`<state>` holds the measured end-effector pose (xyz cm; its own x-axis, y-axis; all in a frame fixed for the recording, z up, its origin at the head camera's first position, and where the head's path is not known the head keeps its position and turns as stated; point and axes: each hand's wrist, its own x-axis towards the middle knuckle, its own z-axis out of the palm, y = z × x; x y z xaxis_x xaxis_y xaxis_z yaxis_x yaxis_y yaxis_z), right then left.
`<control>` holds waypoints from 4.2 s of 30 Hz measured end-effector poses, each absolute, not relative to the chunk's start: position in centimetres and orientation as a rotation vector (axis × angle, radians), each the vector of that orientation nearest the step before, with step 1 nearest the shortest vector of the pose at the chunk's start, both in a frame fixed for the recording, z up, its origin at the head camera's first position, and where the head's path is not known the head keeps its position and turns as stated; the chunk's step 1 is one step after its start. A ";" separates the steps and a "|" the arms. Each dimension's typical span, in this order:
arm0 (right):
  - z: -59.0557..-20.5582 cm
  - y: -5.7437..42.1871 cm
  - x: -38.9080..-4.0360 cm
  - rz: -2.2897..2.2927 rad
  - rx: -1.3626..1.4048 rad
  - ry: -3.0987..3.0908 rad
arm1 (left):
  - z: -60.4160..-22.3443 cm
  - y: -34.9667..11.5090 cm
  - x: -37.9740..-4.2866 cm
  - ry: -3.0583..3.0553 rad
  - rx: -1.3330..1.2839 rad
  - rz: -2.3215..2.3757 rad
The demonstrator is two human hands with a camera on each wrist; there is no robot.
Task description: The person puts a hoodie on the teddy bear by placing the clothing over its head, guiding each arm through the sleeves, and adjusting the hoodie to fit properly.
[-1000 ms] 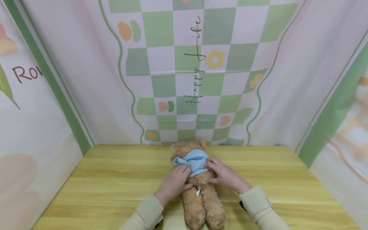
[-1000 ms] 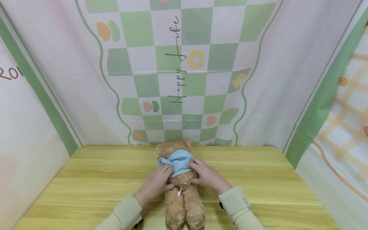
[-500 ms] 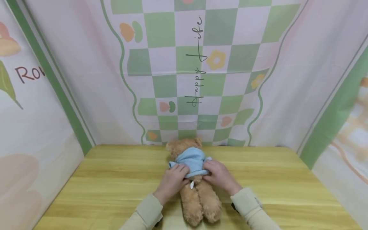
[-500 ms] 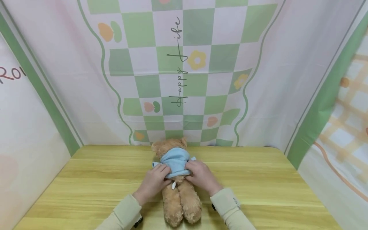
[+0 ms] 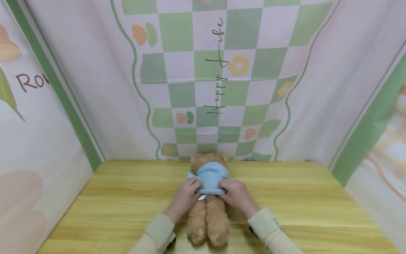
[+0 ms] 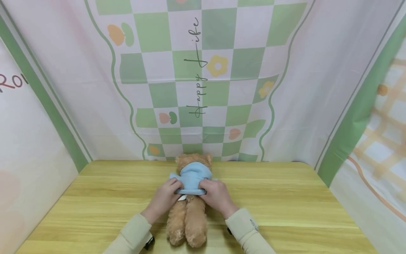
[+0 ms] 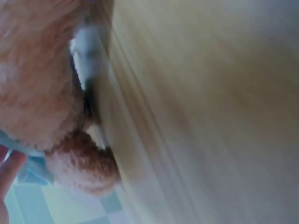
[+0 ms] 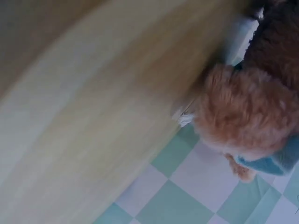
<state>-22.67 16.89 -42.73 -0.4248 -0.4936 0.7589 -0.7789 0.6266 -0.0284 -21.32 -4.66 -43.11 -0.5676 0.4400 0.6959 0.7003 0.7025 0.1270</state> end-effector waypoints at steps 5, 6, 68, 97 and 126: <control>-42.5 17.9 -22.3 0.622 1.089 -2.222 | -43.0 -5.7 -21.4 -2.339 -0.946 -0.585; -42.4 18.2 -22.3 0.682 1.107 -2.255 | -43.0 -5.8 -21.3 -2.362 -0.952 -0.593; -42.1 20.4 -23.5 0.789 1.071 -2.510 | -42.0 -3.7 -21.3 -2.484 -0.770 -0.474; -38.4 16.5 -21.6 0.682 0.894 -2.751 | -42.1 -3.8 -21.6 -2.363 -0.827 -1.020; -40.8 17.3 -22.1 0.443 0.715 -2.733 | -42.6 -4.0 -24.5 -2.733 -1.030 -0.589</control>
